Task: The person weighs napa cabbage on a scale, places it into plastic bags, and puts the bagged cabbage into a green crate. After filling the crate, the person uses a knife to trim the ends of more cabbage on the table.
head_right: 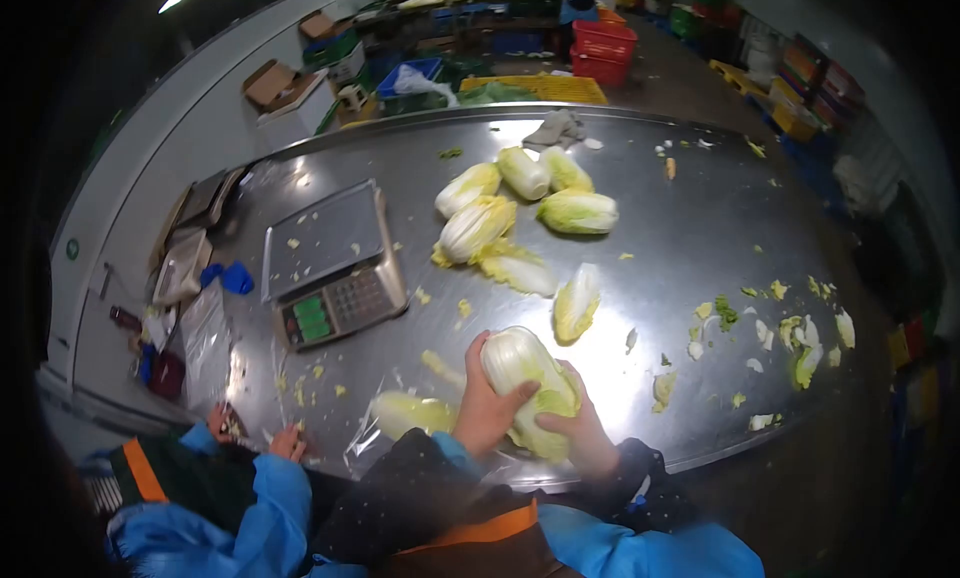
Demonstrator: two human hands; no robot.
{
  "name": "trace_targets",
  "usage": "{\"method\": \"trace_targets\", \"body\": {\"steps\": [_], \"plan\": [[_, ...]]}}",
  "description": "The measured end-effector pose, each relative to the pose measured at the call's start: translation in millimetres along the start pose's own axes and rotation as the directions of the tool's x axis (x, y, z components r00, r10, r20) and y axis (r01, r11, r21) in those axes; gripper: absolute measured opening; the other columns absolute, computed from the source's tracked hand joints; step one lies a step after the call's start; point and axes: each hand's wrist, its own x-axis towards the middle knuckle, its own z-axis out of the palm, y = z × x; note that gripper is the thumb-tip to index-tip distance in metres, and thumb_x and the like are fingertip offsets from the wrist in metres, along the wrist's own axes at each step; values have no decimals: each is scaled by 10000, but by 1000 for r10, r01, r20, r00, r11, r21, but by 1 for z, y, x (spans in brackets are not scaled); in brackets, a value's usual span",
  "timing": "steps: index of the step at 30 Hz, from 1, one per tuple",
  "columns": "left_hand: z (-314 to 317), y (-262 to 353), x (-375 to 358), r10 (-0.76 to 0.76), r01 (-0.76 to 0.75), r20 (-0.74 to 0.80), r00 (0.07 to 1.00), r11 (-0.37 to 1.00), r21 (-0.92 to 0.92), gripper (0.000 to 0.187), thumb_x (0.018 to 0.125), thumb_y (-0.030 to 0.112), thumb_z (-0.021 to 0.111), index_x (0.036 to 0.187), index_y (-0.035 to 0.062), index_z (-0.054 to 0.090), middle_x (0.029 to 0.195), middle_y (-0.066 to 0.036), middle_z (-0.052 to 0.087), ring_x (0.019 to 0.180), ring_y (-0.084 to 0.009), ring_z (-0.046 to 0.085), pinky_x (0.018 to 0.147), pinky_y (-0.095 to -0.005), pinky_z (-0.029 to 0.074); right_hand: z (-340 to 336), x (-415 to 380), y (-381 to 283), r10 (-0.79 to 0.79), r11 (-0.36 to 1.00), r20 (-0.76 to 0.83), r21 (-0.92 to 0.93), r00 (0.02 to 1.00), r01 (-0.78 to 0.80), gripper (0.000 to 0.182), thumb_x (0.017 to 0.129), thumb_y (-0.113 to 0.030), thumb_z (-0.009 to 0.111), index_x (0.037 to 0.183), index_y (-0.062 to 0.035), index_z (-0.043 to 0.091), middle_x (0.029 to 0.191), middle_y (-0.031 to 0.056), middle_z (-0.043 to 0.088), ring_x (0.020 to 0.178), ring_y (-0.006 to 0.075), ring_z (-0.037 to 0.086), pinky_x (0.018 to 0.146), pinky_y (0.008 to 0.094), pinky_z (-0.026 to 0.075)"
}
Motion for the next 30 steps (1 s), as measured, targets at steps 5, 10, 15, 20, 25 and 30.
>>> {"method": "trace_targets", "body": {"steps": [5,10,15,20,25,30], "plan": [[-60,41,-97,529,-255,-3,849,414,874,372,653,158,765,1009,162,660,1343,-211,360,1273,-417,287,1014,-489,308,-14,-35,-23,443,834,89,323,892,-447,659,818,-101,571,1379,-90,224,1278,186,431,1090,295,538,852,359,512],[-74,-11,-156,174,-66,11,985,308,949,180,634,81,666,810,115,685,1357,-160,400,1132,-374,447,902,-466,394,-24,-82,6,684,721,141,17,715,-693,588,891,-273,473,1391,-76,233,1162,234,528,885,344,629,595,337,569],[-82,-24,-170,112,88,-134,985,348,933,568,611,-15,607,1165,91,546,1387,-132,378,739,-338,621,620,-438,489,3,-73,49,814,541,181,109,552,-834,534,917,-281,480,1336,-10,293,1149,244,528,901,355,623,573,316,588],[-79,-13,-186,257,-141,33,966,413,900,717,625,-18,571,1318,83,415,1406,-18,378,661,-318,619,559,-403,492,42,-18,103,495,839,264,-391,828,-377,414,904,-246,538,1235,-22,432,1088,114,567,898,220,617,649,285,566],[-87,-11,-198,313,-186,38,949,456,870,710,626,-33,507,1314,132,446,1339,-48,460,720,-290,634,608,-375,511,81,25,177,-119,594,556,-624,823,507,518,807,-219,649,1255,-70,435,1121,121,549,1039,227,556,855,338,468],[-109,-22,-218,441,-234,9,898,459,857,671,643,-66,504,1265,184,516,1289,23,512,714,-252,644,592,-333,521,156,28,201,-34,38,191,-981,981,192,632,726,-296,709,1282,-210,423,1127,193,515,992,363,559,808,423,472]]}}
